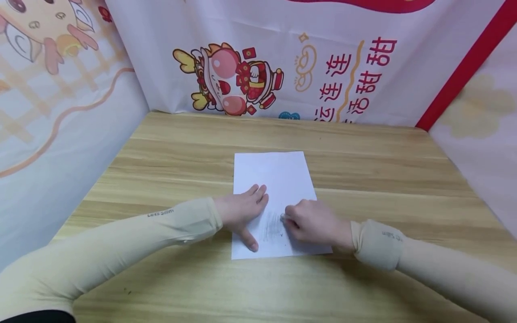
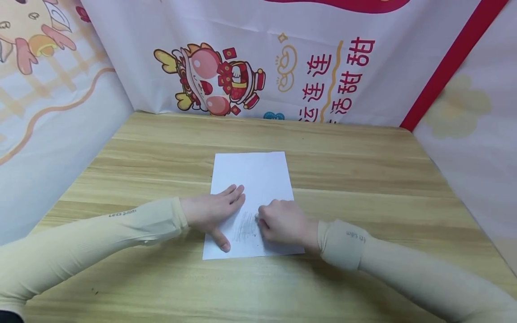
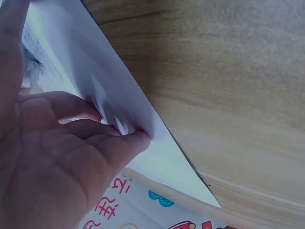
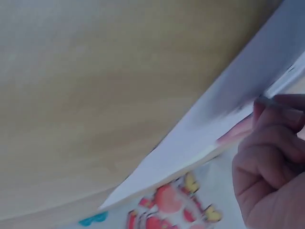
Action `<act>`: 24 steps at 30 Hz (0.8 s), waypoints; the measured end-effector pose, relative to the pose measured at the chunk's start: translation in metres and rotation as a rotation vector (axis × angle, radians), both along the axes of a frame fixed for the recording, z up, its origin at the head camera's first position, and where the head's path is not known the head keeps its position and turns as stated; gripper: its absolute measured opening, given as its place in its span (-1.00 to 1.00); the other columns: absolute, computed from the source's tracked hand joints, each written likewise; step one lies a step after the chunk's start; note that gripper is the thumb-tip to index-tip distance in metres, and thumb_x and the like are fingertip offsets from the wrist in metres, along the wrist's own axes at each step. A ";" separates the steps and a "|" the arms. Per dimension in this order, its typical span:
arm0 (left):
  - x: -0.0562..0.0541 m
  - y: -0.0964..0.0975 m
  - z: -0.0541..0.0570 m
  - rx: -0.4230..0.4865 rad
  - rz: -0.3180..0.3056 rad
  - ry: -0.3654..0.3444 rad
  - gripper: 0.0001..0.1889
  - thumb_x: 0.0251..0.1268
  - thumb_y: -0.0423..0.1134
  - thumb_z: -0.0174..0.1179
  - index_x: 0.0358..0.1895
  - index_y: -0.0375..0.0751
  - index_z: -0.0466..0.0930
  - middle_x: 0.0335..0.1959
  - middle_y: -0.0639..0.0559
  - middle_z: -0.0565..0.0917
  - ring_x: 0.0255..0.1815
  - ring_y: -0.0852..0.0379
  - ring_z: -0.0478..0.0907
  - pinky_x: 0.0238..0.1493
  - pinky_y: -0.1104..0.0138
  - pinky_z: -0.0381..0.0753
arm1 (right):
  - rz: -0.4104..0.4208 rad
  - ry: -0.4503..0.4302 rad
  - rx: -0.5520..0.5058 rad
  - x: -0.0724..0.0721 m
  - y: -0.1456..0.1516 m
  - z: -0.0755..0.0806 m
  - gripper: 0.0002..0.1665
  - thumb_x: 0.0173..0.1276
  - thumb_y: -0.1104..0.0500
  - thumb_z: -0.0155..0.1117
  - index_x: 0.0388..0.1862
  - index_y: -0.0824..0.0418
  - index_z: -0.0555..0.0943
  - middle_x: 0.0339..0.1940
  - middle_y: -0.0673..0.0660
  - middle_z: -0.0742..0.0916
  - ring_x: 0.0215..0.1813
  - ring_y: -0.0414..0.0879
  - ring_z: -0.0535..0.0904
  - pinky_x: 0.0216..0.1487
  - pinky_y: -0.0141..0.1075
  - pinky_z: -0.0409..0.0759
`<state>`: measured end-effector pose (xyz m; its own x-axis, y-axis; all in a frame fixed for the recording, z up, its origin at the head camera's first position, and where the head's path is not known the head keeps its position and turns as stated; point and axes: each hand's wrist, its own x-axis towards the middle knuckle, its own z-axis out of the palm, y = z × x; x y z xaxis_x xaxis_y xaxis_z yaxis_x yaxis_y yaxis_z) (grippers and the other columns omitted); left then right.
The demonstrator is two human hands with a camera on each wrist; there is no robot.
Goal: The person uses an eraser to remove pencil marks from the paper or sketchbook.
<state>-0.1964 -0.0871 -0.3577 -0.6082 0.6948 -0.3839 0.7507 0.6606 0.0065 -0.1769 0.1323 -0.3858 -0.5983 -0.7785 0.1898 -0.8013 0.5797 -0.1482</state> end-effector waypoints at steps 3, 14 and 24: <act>-0.001 0.001 0.000 0.001 0.000 -0.011 0.34 -0.14 0.49 0.31 0.50 -0.50 0.00 0.52 -0.45 -0.06 0.52 -0.32 -0.11 0.45 0.11 0.04 | 0.069 -0.041 0.002 0.005 0.000 0.000 -0.66 0.27 0.22 0.23 -0.66 0.02 0.38 -0.77 -0.17 0.35 -0.72 -0.28 0.30 -0.73 -0.37 0.32; -0.003 0.003 -0.001 0.002 -0.007 -0.007 0.34 -0.14 0.49 0.32 0.49 -0.51 0.00 0.51 -0.46 -0.05 0.51 -0.34 -0.10 0.45 0.11 0.05 | 0.072 -0.019 0.001 0.014 -0.003 0.001 -0.64 0.23 0.24 0.22 -0.69 0.02 0.35 -0.79 -0.17 0.33 -0.73 -0.27 0.27 -0.75 -0.34 0.30; -0.003 0.002 0.000 0.000 0.013 -0.019 0.35 -0.14 0.49 0.32 0.50 -0.51 -0.02 0.52 -0.46 -0.08 0.52 -0.32 -0.13 0.45 0.11 0.04 | 0.073 0.019 0.017 0.019 -0.009 0.000 -0.68 0.15 0.27 0.21 -0.69 0.03 0.36 -0.79 -0.16 0.35 -0.74 -0.23 0.31 -0.77 -0.28 0.34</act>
